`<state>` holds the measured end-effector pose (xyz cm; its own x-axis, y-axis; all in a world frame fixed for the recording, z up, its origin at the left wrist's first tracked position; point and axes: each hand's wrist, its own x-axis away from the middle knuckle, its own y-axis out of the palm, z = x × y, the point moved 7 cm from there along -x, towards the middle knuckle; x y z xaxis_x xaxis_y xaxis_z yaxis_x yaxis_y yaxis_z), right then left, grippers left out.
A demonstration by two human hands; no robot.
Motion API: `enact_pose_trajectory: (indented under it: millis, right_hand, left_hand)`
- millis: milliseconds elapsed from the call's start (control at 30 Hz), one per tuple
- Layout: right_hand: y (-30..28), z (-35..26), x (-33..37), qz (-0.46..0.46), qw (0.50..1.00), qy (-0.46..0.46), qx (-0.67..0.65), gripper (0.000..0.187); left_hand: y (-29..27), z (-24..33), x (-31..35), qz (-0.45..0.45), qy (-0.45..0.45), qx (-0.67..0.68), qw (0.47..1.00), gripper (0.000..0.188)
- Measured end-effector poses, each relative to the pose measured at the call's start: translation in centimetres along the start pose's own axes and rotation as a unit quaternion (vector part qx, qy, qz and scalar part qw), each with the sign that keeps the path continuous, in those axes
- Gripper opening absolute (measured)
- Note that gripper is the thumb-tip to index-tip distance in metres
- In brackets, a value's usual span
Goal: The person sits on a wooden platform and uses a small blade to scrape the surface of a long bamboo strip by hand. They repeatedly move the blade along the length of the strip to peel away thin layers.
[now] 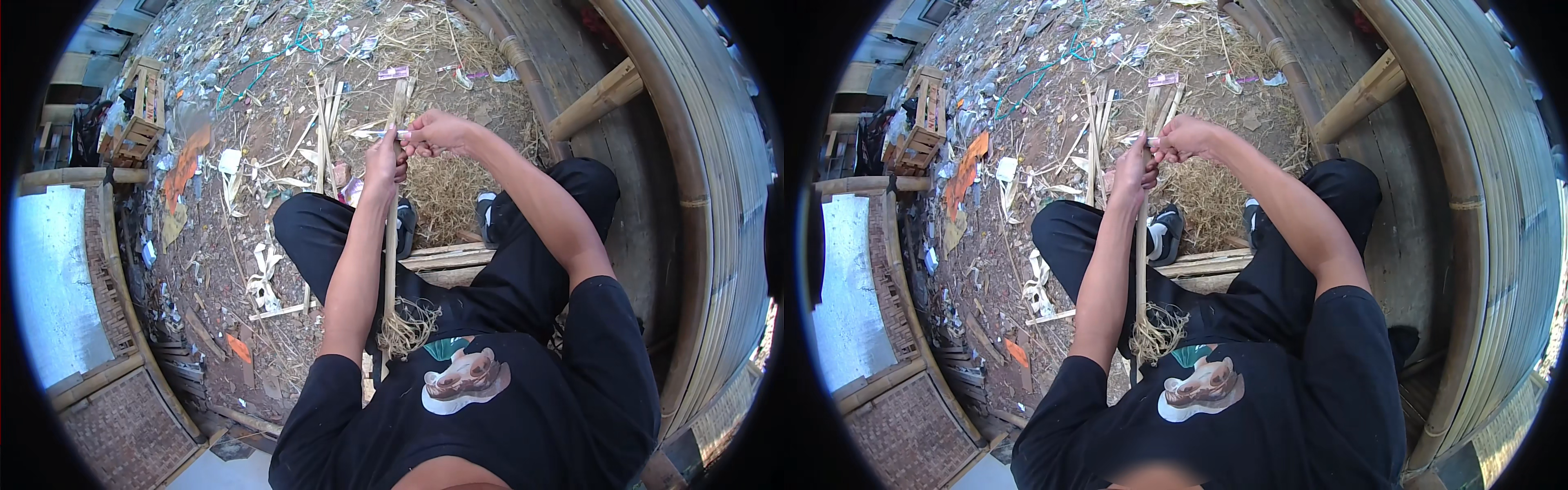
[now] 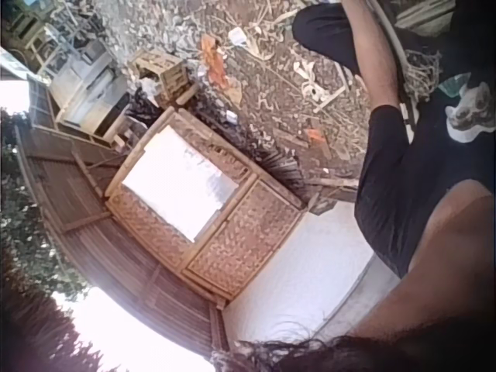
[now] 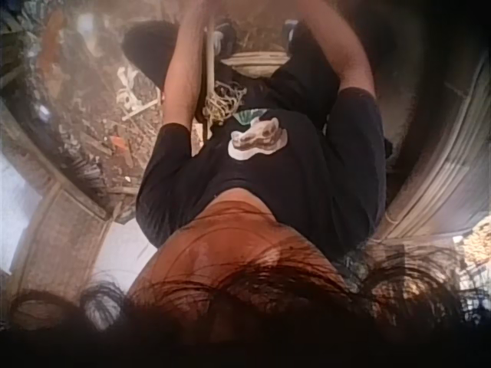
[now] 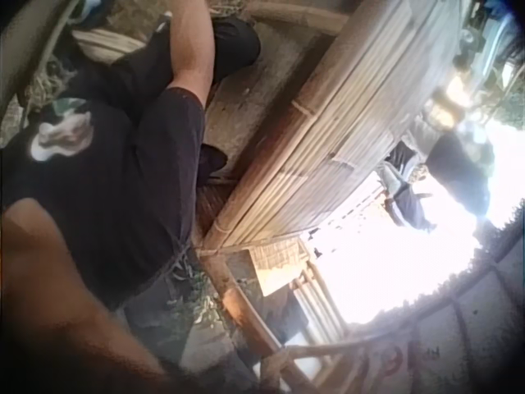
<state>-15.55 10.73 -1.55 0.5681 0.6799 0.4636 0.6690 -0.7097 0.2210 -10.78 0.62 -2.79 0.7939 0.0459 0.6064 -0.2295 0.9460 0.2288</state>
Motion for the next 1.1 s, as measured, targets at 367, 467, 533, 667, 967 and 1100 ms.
enact_pose_trajectory:
  millis: [367, 467, 533, 667, 967, 1100]
  right_hand:
    - [-0.9, 1.0, -0.7, -0.012, 0.997, 0.069, 0.031, 0.019]
    - [-1.2, 1.1, -1.1, 0.02, 0.998, 0.044, 0.038, 0.021]
    - [-1.0, 0.9, -1.0, 0.034, 0.997, 0.038, 0.049, 0.022]
    - [-1.0, 0.1, -0.8, 0.084, 0.986, 0.004, 0.143, 0.023]
    - [-1.0, -2.0, 0.1, 0.215, 0.896, -0.094, 0.376, 0.02]
    - [-0.6, -0.7, -0.1, 0.095, 0.978, -0.025, 0.184, 0.02]
  left_hand:
    - [0.4, -0.6, -0.2, -0.013, 0.012, -0.008, 1.0, 0.039]
    - [0.2, -0.9, -0.4, -0.001, 0.012, -0.01, 1.0, 0.037]
    - [-0.2, -1.2, -0.5, 0.005, 0.01, -0.011, 1.0, 0.035]
    - [-0.3, -1.3, -0.7, 0.011, -0.005, 0.002, 1.0, 0.035]
    - [-0.8, -0.9, -0.7, 0.027, 0.001, 0.002, 1.0, 0.032]
    - [-0.7, -1.0, -0.7, 0.02, -0.007, 0.004, 1.0, 0.034]
